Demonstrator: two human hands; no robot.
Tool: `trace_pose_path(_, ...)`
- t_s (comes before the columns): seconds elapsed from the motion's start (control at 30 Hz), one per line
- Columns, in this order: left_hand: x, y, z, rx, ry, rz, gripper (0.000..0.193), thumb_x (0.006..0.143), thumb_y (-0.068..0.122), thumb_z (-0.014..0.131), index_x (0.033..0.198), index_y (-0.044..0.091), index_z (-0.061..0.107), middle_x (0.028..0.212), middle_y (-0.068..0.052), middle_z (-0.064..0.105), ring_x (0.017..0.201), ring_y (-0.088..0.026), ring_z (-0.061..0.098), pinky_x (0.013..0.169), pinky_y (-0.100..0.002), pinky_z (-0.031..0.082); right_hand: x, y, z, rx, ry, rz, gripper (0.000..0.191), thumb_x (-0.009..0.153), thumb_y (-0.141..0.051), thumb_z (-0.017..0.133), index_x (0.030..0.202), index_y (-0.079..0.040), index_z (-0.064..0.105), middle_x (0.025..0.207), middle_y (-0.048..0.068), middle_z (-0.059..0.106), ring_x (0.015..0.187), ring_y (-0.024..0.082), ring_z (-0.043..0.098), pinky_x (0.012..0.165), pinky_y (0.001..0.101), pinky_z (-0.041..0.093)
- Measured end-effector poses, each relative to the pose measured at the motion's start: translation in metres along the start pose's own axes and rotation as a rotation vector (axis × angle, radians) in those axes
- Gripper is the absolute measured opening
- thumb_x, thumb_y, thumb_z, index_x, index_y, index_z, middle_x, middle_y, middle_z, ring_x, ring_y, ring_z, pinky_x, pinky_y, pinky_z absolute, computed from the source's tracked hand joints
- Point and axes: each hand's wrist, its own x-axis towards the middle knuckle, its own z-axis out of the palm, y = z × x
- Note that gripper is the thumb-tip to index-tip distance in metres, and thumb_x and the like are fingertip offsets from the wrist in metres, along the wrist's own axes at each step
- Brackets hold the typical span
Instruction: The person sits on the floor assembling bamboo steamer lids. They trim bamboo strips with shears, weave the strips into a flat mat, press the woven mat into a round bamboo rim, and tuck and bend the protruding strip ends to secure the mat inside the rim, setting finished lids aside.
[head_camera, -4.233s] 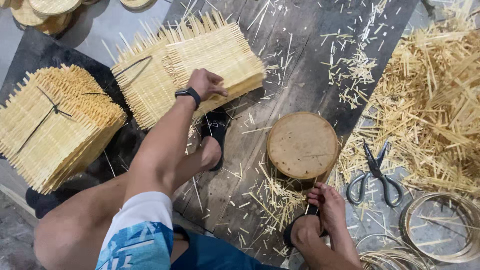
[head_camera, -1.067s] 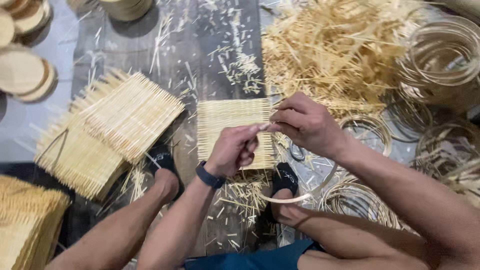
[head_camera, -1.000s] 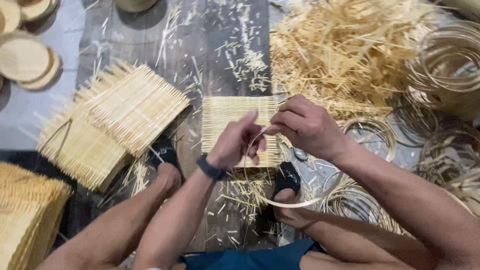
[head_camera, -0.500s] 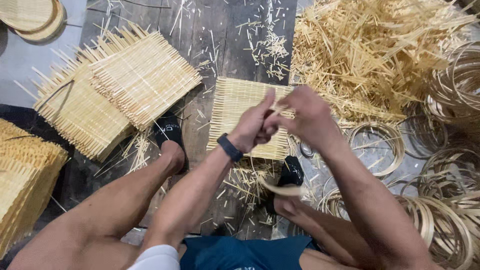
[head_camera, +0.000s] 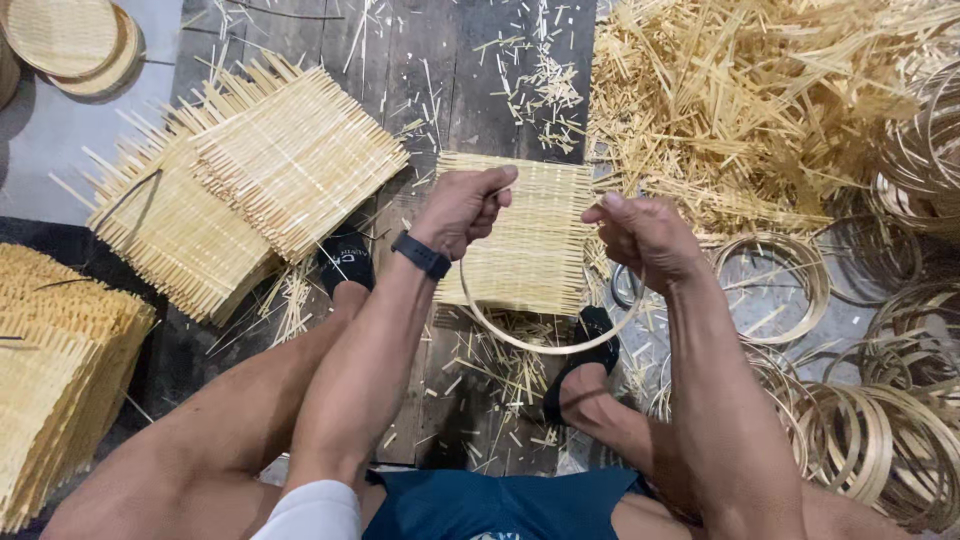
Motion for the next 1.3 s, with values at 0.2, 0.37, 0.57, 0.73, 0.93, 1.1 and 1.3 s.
trace_pose_path(0.2, 0.011, -0.012, -0.024, -0.452, 0.054, 0.072, 0.020, 0.094, 0.022, 0.069, 0.081, 0.010, 0.060, 0.056, 0.009, 0.047, 0.044, -0.002, 0.035, 0.039, -0.021, 0.023, -0.004, 0.011, -0.002, 0.246, 0.109, -0.055, 0.045, 0.099, -0.038, 0.063, 0.111, 0.005, 0.072, 0.068, 0.000, 0.059, 0.058, 0.012, 0.055, 0.053, 0.0276, 0.048)
trace_pose_path(0.37, 0.022, -0.036, -0.047, -0.578, 0.144, 0.093, 0.022, 0.093, 0.034, 0.070, 0.098, 0.013, 0.070, 0.052, 0.005, 0.048, 0.041, -0.005, 0.039, 0.036, -0.020, 0.027, 0.010, 0.042, -0.008, 0.141, 0.149, -0.120, 0.031, 0.089, -0.014, 0.073, 0.118, -0.005, 0.068, 0.080, 0.002, 0.069, 0.072, 0.015, 0.070, 0.066, 0.0351, 0.064)
trace_pose_path(0.57, 0.048, -0.096, -0.075, 0.312, 0.520, 0.504, 0.020, 0.089, 0.022, 0.077, 0.101, 0.007, 0.079, 0.072, -0.001, 0.072, 0.063, -0.012, 0.066, 0.058, -0.028, 0.053, 0.059, 0.102, -0.008, -0.245, 0.512, -0.101, 0.021, 0.087, -0.010, 0.076, 0.106, -0.001, 0.073, 0.084, 0.007, 0.074, 0.072, 0.015, 0.071, 0.059, 0.0330, 0.057)
trace_pose_path(0.73, 0.056, -0.130, -0.100, 0.952, 0.697, 0.387, 0.014, 0.079, 0.016, 0.078, 0.090, 0.009, 0.083, 0.084, -0.014, 0.077, 0.073, -0.028, 0.073, 0.068, -0.037, 0.056, 0.083, 0.151, -0.011, -0.740, 0.633, -0.258, 0.025, 0.083, -0.011, 0.081, 0.106, -0.003, 0.079, 0.088, 0.014, 0.077, 0.077, 0.021, 0.073, 0.075, 0.0330, 0.058)
trace_pose_path(0.93, 0.063, -0.129, -0.102, 0.976, 0.706, 0.266, 0.016, 0.073, 0.017, 0.081, 0.087, 0.010, 0.082, 0.082, -0.012, 0.077, 0.073, -0.027, 0.074, 0.071, -0.037, 0.057, 0.082, 0.161, -0.008, -0.812, 0.629, -0.273, 0.023, 0.085, -0.015, 0.080, 0.106, -0.006, 0.080, 0.087, 0.017, 0.076, 0.076, 0.024, 0.074, 0.077, 0.0353, 0.057)
trace_pose_path(1.1, 0.064, -0.132, -0.106, 0.912, 0.733, 0.268, 0.018, 0.071, 0.012, 0.077, 0.088, 0.009, 0.081, 0.081, -0.010, 0.078, 0.073, -0.022, 0.076, 0.072, -0.032, 0.059, 0.079, 0.147, -0.002, -0.848, 0.646, -0.264, 0.019, 0.084, -0.020, 0.082, 0.099, -0.009, 0.082, 0.083, 0.015, 0.076, 0.074, 0.028, 0.074, 0.075, 0.0381, 0.056)
trace_pose_path(1.3, 0.074, -0.143, -0.120, 0.604, 0.690, 0.063, 0.018, 0.067, 0.007, 0.085, 0.085, 0.005, 0.081, 0.077, -0.007, 0.078, 0.065, -0.015, 0.072, 0.061, -0.030, 0.059, 0.083, 0.148, -0.010, -0.878, 0.613, -0.279, 0.018, 0.086, -0.021, 0.082, 0.097, -0.006, 0.081, 0.081, 0.017, 0.075, 0.074, 0.030, 0.073, 0.075, 0.0398, 0.056)
